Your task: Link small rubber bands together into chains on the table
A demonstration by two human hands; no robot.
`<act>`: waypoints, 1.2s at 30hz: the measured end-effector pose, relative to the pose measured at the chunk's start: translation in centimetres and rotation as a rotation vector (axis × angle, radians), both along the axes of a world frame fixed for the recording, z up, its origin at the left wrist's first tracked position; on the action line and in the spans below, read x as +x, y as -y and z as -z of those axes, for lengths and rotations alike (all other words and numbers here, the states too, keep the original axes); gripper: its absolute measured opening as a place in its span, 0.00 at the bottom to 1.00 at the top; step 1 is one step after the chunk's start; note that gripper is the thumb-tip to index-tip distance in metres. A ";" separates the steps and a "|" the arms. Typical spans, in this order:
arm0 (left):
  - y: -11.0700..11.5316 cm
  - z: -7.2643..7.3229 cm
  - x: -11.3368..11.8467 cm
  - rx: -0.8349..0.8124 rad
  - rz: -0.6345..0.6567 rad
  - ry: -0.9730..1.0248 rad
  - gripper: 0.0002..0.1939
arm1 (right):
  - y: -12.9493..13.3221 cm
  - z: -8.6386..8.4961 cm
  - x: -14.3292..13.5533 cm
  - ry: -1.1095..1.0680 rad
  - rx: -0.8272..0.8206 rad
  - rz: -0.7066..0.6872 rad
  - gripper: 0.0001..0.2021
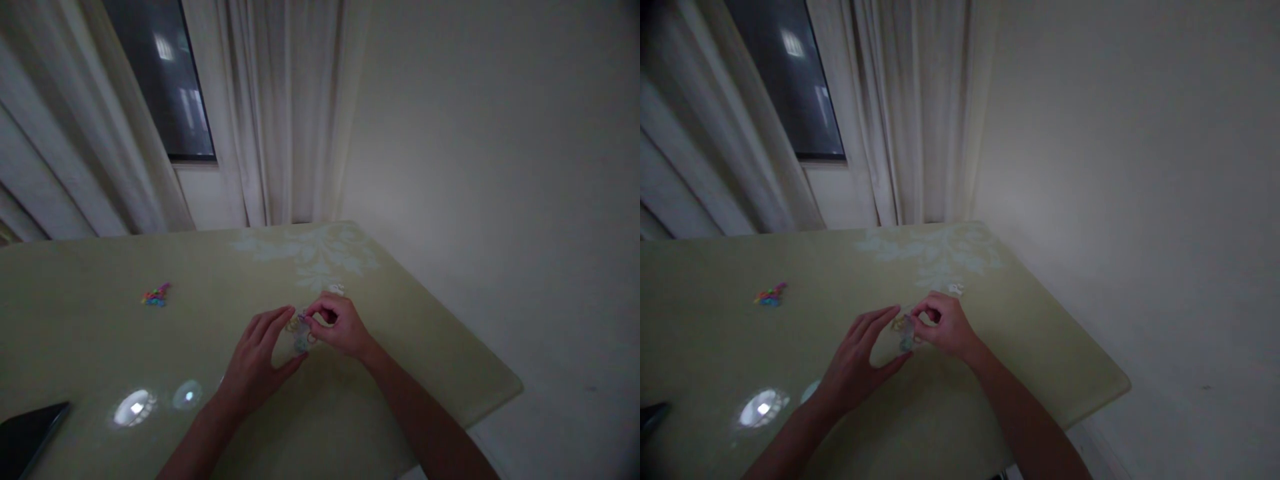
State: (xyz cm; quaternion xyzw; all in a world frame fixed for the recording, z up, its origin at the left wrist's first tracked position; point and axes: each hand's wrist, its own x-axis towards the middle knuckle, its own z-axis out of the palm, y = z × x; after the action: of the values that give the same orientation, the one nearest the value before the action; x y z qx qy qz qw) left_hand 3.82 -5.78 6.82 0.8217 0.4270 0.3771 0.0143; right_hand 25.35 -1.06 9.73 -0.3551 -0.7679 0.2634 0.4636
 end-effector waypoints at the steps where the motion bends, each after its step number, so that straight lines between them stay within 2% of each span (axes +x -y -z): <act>1: 0.1 -0.1 0.0 0.016 0.000 0.001 0.36 | 0.1 -0.1 0.0 -0.011 0.016 0.005 0.04; 12: 1.0 -1.1 0.1 0.185 0.014 0.017 0.40 | 1.4 -1.4 0.0 -0.108 0.167 0.008 0.03; 21: 1.0 -1.1 0.0 0.216 -0.013 0.049 0.40 | 1.8 -1.8 0.3 -0.107 0.275 -0.011 0.01; 25: 0.9 -1.2 0.0 0.216 -0.046 0.069 0.40 | 1.8 -1.5 0.9 0.016 0.311 -0.006 0.01; 32: 0.8 -1.3 0.1 0.228 -0.082 0.059 0.39 | 1.5 -1.3 1.8 0.409 0.448 -0.024 0.05; 36: 0.5 -0.6 0.1 0.119 -0.086 0.064 0.37 | 1.3 -1.4 2.0 0.582 0.508 0.001 0.10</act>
State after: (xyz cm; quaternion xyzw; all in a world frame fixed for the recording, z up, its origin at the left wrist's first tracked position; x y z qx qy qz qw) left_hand 3.90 -6.24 7.42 0.7896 0.4381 0.4281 -0.0373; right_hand 27.38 -2.39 11.13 -0.2890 -0.9080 -0.0470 0.2998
